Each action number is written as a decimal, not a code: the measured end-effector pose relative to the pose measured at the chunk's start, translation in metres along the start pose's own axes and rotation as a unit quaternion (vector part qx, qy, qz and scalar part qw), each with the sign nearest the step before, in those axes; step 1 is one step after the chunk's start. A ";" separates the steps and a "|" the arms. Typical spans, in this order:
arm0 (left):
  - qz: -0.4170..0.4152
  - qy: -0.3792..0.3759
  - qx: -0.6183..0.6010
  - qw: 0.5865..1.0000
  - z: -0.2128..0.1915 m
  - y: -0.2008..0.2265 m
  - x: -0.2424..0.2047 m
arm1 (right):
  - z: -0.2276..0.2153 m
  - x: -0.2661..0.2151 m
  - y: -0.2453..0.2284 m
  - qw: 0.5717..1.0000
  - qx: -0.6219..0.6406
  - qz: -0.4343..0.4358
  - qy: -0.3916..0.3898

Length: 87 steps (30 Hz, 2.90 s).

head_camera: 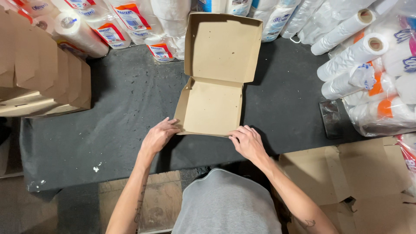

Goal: The person assembles cardboard pizza boxes by folding the pre-scored edges and interlocking the tabs by hand, then stacks the completed boxes on a nearby shelf.

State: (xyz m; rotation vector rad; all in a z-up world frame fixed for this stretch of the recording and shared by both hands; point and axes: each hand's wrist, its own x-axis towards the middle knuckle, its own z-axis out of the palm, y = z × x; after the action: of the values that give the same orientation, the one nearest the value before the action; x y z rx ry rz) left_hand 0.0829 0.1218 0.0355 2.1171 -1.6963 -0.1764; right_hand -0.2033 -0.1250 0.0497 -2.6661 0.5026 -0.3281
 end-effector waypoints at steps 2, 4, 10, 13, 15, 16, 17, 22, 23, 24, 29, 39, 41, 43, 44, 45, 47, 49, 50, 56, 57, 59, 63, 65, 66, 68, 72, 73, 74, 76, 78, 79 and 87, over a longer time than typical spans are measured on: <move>0.012 0.034 -0.023 0.999 -0.007 -0.004 -0.008 | -0.006 0.001 -0.001 1.000 0.001 0.018 -0.007; 0.032 0.076 -0.037 0.996 -0.015 -0.004 -0.018 | -0.011 0.001 -0.002 0.998 0.002 0.056 -0.021; -0.055 0.089 -0.008 0.994 -0.015 0.024 -0.004 | -0.005 0.003 -0.001 0.998 0.017 0.056 -0.034; -0.097 0.077 -0.023 0.992 0.007 0.017 0.003 | -0.008 0.004 -0.003 0.997 0.019 0.061 -0.053; -0.092 0.063 -0.013 0.994 0.006 0.030 0.011 | -0.004 0.005 -0.001 0.997 0.013 0.060 -0.056; -0.086 0.048 -0.002 0.995 0.006 0.036 0.016 | -0.002 0.005 0.000 0.997 0.007 0.059 -0.058; -0.086 0.048 -0.003 0.995 0.008 0.036 0.017 | -0.004 0.005 -0.001 0.997 0.007 0.059 -0.059; -0.143 -0.019 -0.114 0.983 -0.027 0.056 0.024 | -0.037 0.007 -0.003 0.989 0.023 0.108 -0.094; -0.142 -0.017 -0.114 0.983 -0.021 0.059 0.020 | -0.045 0.011 -0.003 0.990 0.022 0.107 -0.093; -0.131 -0.019 -0.127 0.983 -0.015 0.061 0.017 | -0.054 0.016 -0.004 0.978 0.049 0.138 -0.146; -0.077 0.009 -0.085 0.993 0.020 0.090 -0.001 | -0.084 0.050 -0.001 0.950 0.132 0.201 -0.200; -0.191 0.109 -0.241 0.945 0.011 0.123 0.001 | -0.054 0.153 0.083 0.939 0.231 0.224 0.122; -0.201 0.101 -0.278 0.934 0.015 0.117 0.001 | -0.050 0.154 0.092 0.940 0.211 0.229 0.136; -0.202 0.076 -0.266 0.939 0.018 0.111 0.003 | -0.048 0.148 0.095 0.952 0.225 0.167 0.122; -0.202 0.076 -0.267 0.939 0.014 0.111 0.004 | -0.050 0.137 0.086 0.952 0.224 0.167 0.122; -0.209 0.068 -0.277 0.935 0.010 0.110 0.006 | -0.053 0.127 0.078 0.958 0.215 0.141 0.128; -0.215 0.061 -0.288 0.931 0.002 0.111 0.009 | -0.052 0.105 0.070 0.963 0.205 0.115 0.134; -0.261 0.112 -0.393 0.875 -0.005 0.114 0.012 | -0.045 0.081 0.071 0.969 0.199 0.053 0.137; -0.260 0.112 -0.393 0.875 0.000 0.109 0.012 | -0.045 0.068 0.072 0.969 0.198 0.052 0.138; -0.373 0.120 -0.615 0.684 0.002 0.101 0.027 | -0.046 0.016 0.071 0.939 0.303 0.165 -0.017; -0.384 0.083 -0.585 0.710 -0.016 0.114 0.034 | -0.046 0.014 0.064 0.852 0.432 0.294 -0.031; -0.393 0.046 -0.552 0.734 -0.027 0.123 0.041 | -0.052 0.013 0.046 0.732 0.545 0.407 -0.042; -0.454 -0.047 -0.418 0.785 -0.020 0.127 0.048 | -0.046 0.011 0.041 0.784 0.470 0.395 -0.090; -0.474 -0.052 -0.407 0.779 -0.013 0.127 0.044 | -0.050 0.013 0.035 0.819 0.431 0.363 -0.111; -0.470 -0.031 -0.446 0.761 -0.003 0.122 0.038 | -0.063 0.016 0.020 0.800 0.452 0.379 -0.108; -0.471 0.005 -0.482 0.738 -0.006 0.119 0.021 | -0.078 0.021 -0.007 0.784 0.473 0.384 -0.119; -0.419 0.192 -0.651 0.603 -0.032 0.133 -0.010 | -0.055 0.021 -0.024 0.756 0.519 0.369 -0.149; -0.433 0.251 -0.668 0.551 -0.034 0.134 -0.019 | -0.042 0.019 -0.025 0.767 0.522 0.347 -0.140; -0.434 0.262 -0.664 0.550 -0.020 0.128 -0.029 | -0.024 0.019 -0.030 0.768 0.523 0.339 -0.149; -0.398 0.403 -0.707 0.424 0.010 0.116 -0.049 | 0.015 0.015 -0.037 0.764 0.569 0.291 -0.085; -0.459 0.389 -0.665 0.442 0.014 0.110 -0.061 | 0.015 0.022 -0.066 0.758 0.587 0.259 -0.118; -0.520 0.361 -0.626 0.456 0.017 0.108 -0.068 | 0.014 0.022 -0.081 0.752 0.599 0.237 -0.141; -0.243 0.611 -0.400 0.638 -0.236 0.040 -0.108 | -0.001 0.030 -0.116 0.859 0.437 0.092 -0.252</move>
State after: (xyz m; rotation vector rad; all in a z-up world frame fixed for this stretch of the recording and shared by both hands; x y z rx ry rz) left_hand 0.1034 0.2757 0.2474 1.2657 -0.1092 0.2785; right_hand -0.1417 -0.0384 0.1053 -1.6934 0.3183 0.1807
